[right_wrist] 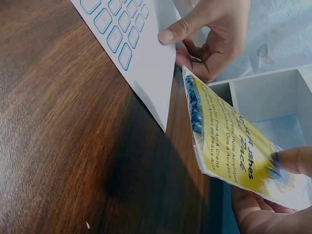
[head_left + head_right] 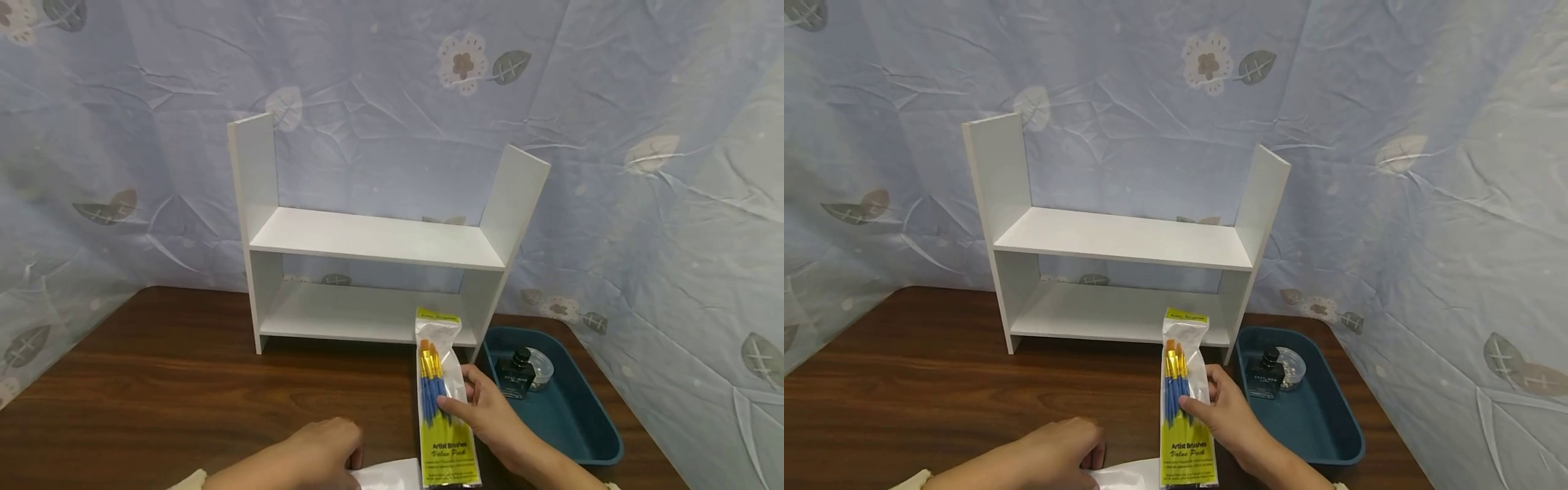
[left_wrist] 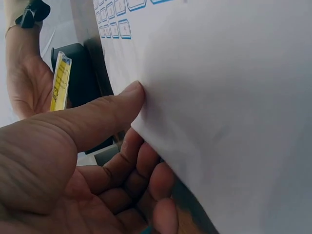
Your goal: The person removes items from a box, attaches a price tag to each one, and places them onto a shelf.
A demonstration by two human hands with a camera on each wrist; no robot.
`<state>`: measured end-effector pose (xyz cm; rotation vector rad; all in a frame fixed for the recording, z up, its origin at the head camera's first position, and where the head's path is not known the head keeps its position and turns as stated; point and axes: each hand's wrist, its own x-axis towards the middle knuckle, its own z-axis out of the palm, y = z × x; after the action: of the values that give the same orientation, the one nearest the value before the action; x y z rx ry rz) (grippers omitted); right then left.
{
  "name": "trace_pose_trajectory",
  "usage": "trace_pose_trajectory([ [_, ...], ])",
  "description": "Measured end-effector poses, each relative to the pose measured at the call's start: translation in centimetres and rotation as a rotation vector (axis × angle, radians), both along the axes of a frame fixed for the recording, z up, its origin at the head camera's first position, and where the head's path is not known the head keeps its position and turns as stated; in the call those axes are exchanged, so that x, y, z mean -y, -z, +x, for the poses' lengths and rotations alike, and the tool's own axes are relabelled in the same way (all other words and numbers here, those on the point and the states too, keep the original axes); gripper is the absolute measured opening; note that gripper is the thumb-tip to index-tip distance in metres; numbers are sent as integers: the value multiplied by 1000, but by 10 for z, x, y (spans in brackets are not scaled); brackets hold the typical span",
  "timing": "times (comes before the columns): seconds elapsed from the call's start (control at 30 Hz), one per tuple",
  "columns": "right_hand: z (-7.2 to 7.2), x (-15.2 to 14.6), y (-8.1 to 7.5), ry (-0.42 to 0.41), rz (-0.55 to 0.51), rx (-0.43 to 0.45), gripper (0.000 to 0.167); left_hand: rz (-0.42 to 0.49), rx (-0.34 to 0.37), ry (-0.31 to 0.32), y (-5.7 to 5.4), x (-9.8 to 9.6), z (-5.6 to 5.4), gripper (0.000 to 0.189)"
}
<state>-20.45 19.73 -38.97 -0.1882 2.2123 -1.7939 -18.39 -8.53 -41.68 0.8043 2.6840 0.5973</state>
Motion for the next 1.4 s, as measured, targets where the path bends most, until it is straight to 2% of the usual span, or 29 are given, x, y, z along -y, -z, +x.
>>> trace_pose_trajectory([
  [0.1, 1, 1, 2, 1, -10, 4, 59, 31, -13, 20, 20, 3, -8, 21],
  [0.2, 1, 3, 3, 2, -15, 11, 58, 77, -1, 48, 31, 7, -13, 24],
  [0.27, 1, 3, 4, 2, -17, 14, 58, 124, 45, 48, 29, 9, -12, 25],
  [0.43, 0, 6, 4, 5, -16, 30, 59, 277, 229, -6, 9, 16, -5, 23],
  [0.5, 0, 7, 5, 10, -12, 37, 60, 315, 269, -14, 4, 19, -5, 20],
  [0.57, 0, 9, 5, 16, -5, 41, 60, 343, 274, -10, 1, 24, -6, 18],
  [0.67, 0, 11, 6, 19, -6, 49, 60, 366, 218, -8, -3, 33, -9, 18],
  [0.73, 0, 12, 7, 14, -12, 55, 60, 370, 149, -32, -6, 40, -11, 18],
  [0.9, 0, 16, 11, -3, -23, 85, 60, 382, 48, -194, -16, 56, -17, 15],
  [1.0, -1, 20, 15, -15, -18, 104, 60, 408, 13, -294, -24, 64, -22, 12],
  [1.23, 0, 35, 25, -53, -10, 140, 57, 460, -88, -410, -36, 81, -30, 5],
  [1.4, 0, 44, 31, -82, -16, 148, 54, 495, -240, -489, -41, 91, -36, 4],
])
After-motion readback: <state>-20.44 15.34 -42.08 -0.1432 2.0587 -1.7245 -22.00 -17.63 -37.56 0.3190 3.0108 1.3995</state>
